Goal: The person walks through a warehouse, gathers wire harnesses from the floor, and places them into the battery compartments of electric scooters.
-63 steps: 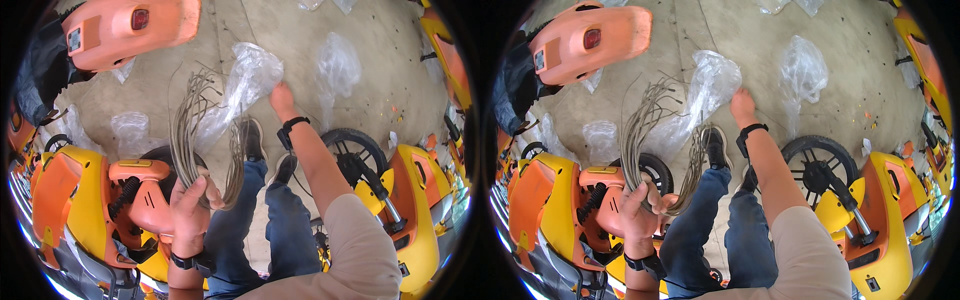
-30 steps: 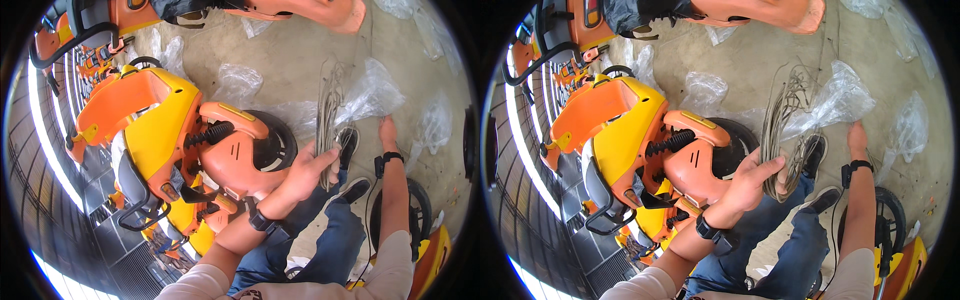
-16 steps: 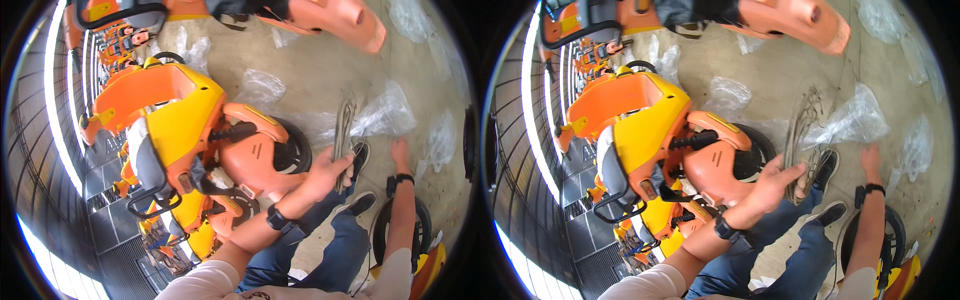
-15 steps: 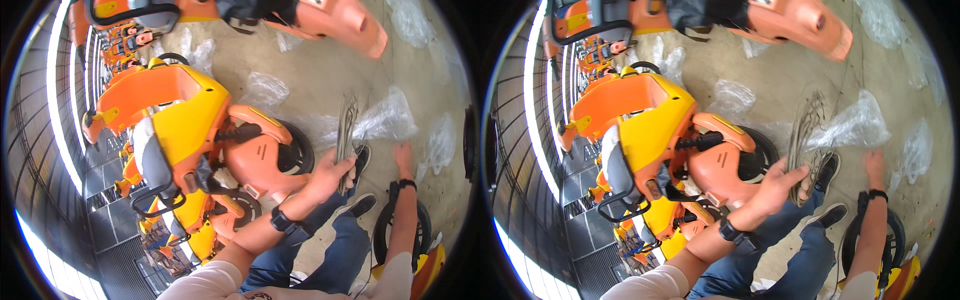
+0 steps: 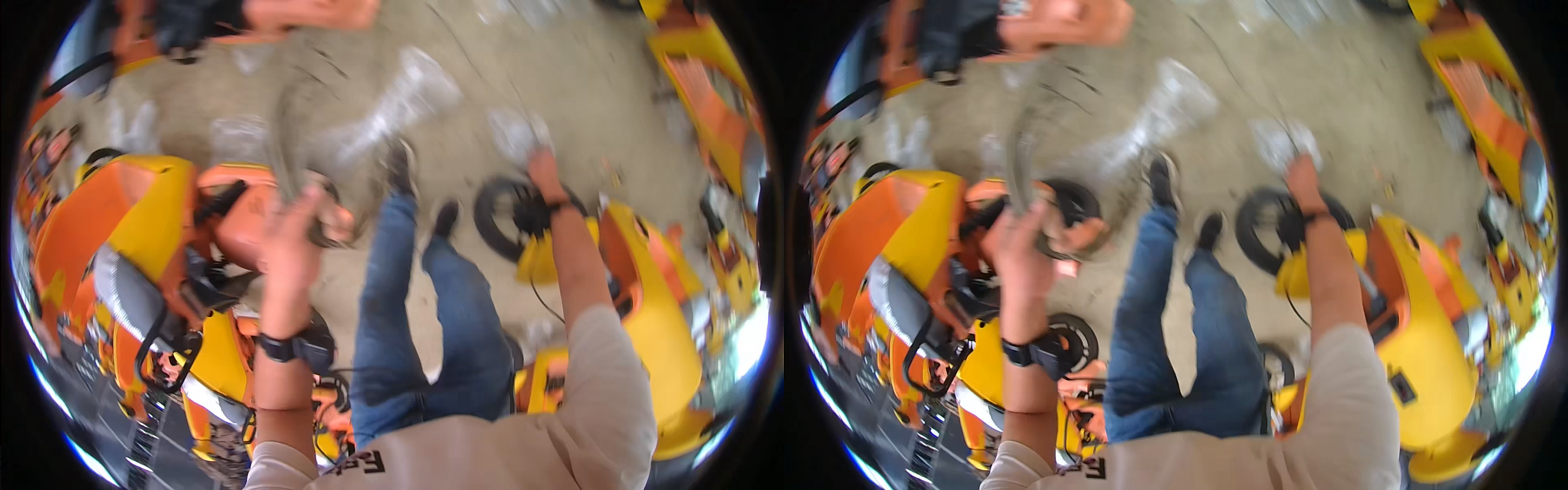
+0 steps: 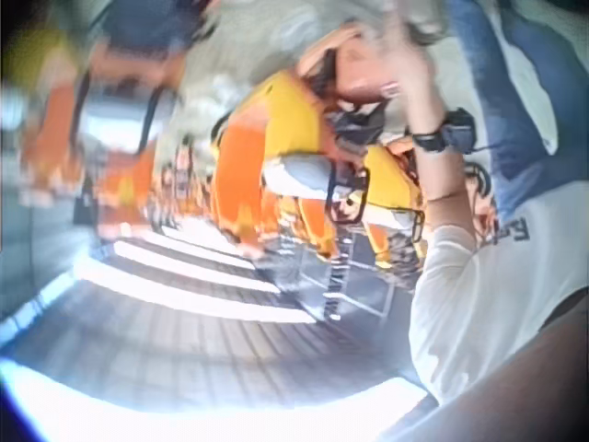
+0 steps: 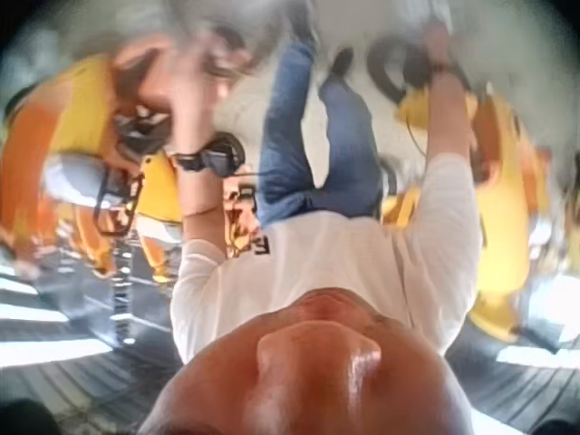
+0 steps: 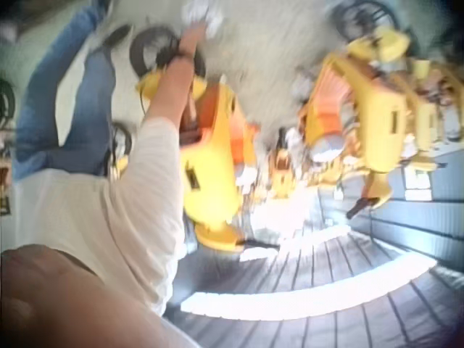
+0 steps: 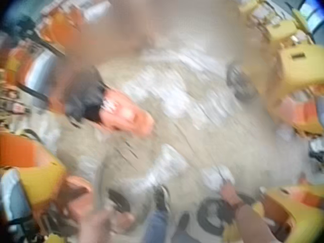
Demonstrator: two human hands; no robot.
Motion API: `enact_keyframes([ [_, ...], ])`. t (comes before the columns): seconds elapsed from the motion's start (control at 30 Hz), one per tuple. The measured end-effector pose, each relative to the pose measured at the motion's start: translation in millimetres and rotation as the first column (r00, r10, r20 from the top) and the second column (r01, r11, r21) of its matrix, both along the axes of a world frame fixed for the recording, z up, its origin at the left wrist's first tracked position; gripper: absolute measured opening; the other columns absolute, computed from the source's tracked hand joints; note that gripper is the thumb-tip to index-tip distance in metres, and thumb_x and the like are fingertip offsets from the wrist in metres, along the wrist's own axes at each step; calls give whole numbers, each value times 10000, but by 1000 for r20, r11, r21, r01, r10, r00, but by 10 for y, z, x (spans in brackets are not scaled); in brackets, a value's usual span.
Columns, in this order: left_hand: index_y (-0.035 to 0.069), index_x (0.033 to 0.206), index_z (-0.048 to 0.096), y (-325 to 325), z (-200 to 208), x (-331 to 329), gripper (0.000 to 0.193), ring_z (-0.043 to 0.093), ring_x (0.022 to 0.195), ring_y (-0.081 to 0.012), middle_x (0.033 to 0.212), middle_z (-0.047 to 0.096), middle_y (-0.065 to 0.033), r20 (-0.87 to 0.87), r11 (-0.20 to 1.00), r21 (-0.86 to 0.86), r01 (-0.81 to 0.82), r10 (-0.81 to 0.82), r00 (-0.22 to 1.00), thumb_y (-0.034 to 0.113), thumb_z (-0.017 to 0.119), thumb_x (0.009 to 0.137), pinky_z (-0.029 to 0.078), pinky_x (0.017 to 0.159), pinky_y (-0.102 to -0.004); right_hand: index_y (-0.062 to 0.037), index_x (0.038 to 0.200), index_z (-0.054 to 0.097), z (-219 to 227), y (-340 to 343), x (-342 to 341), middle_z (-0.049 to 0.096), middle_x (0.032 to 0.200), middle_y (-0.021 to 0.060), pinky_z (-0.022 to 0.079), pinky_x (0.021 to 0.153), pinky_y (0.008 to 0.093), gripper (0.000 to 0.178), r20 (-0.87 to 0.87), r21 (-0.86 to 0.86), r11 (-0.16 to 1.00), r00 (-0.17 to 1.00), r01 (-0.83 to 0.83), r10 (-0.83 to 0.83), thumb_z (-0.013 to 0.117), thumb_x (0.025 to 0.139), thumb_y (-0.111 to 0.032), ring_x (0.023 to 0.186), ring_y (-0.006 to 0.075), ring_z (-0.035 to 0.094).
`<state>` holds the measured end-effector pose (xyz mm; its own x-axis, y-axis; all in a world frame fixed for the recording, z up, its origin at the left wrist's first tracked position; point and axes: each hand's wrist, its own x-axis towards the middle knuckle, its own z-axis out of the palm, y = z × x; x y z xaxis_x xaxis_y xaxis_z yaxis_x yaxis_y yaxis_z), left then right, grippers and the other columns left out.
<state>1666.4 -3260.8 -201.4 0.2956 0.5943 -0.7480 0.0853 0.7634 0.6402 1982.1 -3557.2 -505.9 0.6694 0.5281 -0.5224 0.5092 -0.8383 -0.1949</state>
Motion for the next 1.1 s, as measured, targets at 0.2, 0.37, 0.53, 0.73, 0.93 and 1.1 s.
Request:
enact_keyframes([
  [0.2,14,954,487,-247,-430,309,134,413,466,-139,558,434,-40,84,997,5,74,-74,994,112,452,870,389,481,-275,-13,908,516,-165,304,532,580,839,252,435,716,481,208,65,82,997,998,15,-20,517,761,-159,809,416,552],
  [0.37,13,948,487,-379,-523,441,142,426,463,-125,582,454,-44,53,983,-111,148,-142,988,126,475,864,411,463,-255,-9,899,531,-163,-83,715,596,844,219,435,717,454,227,48,103,941,944,322,-328,557,752,-181,834,388,557],
  [0.53,15,930,484,-358,-579,538,139,425,459,-125,588,456,-47,59,956,-168,242,-235,970,132,490,856,412,459,-256,-11,898,530,39,202,547,596,843,220,435,712,447,216,-30,154,942,955,297,-296,545,769,-184,833,383,563],
  [0.73,23,861,507,-574,-1239,1260,130,386,463,-110,551,406,7,68,908,-258,331,-325,943,143,538,824,372,466,-277,0,899,495,-48,321,179,571,873,241,430,714,451,205,-58,222,956,982,190,-181,497,818,-188,828,406,546],
  [0.93,29,696,541,-913,-2304,1885,278,378,409,-111,503,410,9,-100,828,-178,532,-553,827,246,715,702,330,406,-264,-19,927,463,111,504,-967,543,923,247,417,724,481,203,-214,267,856,893,443,-396,465,845,-204,847,417,531],
  [1.1,-15,573,556,-1302,-2861,1948,403,431,403,-134,500,482,-35,-410,544,-82,835,-782,469,334,745,648,311,379,-288,-1,940,432,369,538,-1209,534,960,249,426,708,479,234,-297,146,817,812,558,-502,466,843,-211,822,412,538],
])
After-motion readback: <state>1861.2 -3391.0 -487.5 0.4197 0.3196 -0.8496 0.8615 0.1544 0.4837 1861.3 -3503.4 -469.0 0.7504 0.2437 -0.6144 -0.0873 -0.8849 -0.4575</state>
